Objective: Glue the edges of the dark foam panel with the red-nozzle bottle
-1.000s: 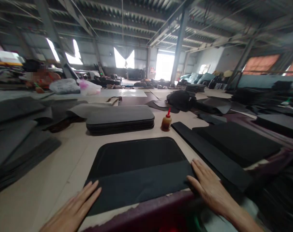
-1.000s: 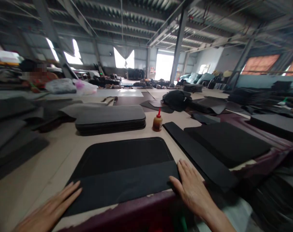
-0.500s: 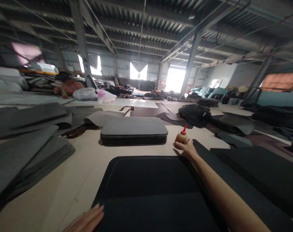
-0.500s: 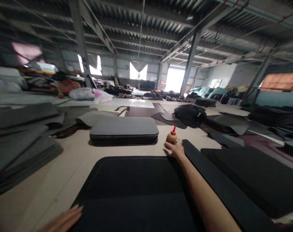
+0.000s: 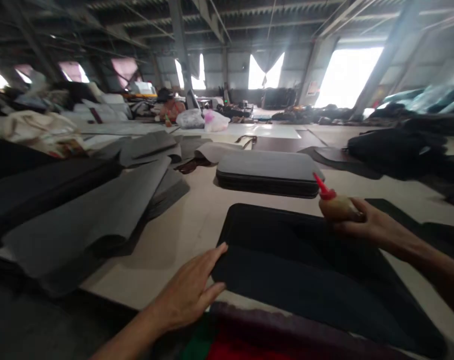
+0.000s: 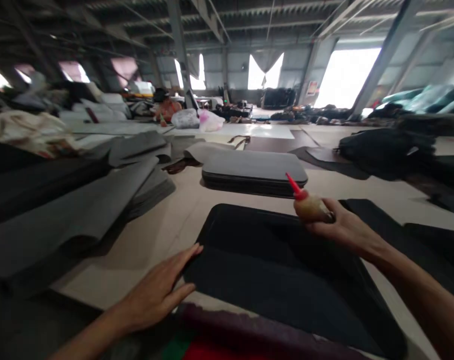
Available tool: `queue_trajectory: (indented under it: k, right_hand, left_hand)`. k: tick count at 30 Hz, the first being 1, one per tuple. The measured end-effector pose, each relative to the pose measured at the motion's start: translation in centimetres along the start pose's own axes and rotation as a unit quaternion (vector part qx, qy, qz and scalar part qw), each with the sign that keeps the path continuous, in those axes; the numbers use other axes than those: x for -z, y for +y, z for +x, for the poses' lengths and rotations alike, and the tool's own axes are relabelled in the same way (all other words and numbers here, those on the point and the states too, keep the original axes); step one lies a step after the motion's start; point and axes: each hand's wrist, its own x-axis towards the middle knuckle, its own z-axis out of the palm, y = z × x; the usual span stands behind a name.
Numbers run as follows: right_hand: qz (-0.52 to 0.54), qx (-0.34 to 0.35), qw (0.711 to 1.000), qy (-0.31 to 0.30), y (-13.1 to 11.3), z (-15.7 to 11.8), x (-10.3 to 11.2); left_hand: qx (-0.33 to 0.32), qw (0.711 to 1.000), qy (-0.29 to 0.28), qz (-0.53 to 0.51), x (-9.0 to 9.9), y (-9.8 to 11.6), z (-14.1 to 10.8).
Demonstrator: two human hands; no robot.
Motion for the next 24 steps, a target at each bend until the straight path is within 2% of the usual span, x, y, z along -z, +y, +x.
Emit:
queue_trajectory:
  k: [2,3,6,9,15,24]
  right_hand:
    - [0.015,0.005,0.996,-0.083,-1.7,-2.3,-0.4]
    - [0.012,0.006,0.995,-0.103,-2.6,-3.4,-0.7]
    - [0.003,0.013,0.994,-0.112,-5.4,-6.1,-1.8]
    - [0.045,0.032,0.989,-0.134,-8.2,-7.6,-2.8]
    - [0.09,0.082,0.982,-0.144,-12.1,-8.7,-5.0]
    - [0.079,0.214,0.964,-0.137,-14.8,-8.9,-7.6]
  left_hand:
    - [0.008,0.999,-0.008,-0.034,0.1,0.2,0.1]
    - [0.013,0.999,-0.008,-0.047,0.0,0.2,0.1]
    - [0.038,0.996,0.01,-0.076,-0.1,0.3,-0.1]
    - [0.068,0.993,0.037,-0.088,-0.3,0.5,-0.2]
    - [0.066,0.992,0.052,-0.095,-0.6,0.4,-0.1]
    - [0.068,0.992,0.058,-0.084,-0.6,0.5,0.0]
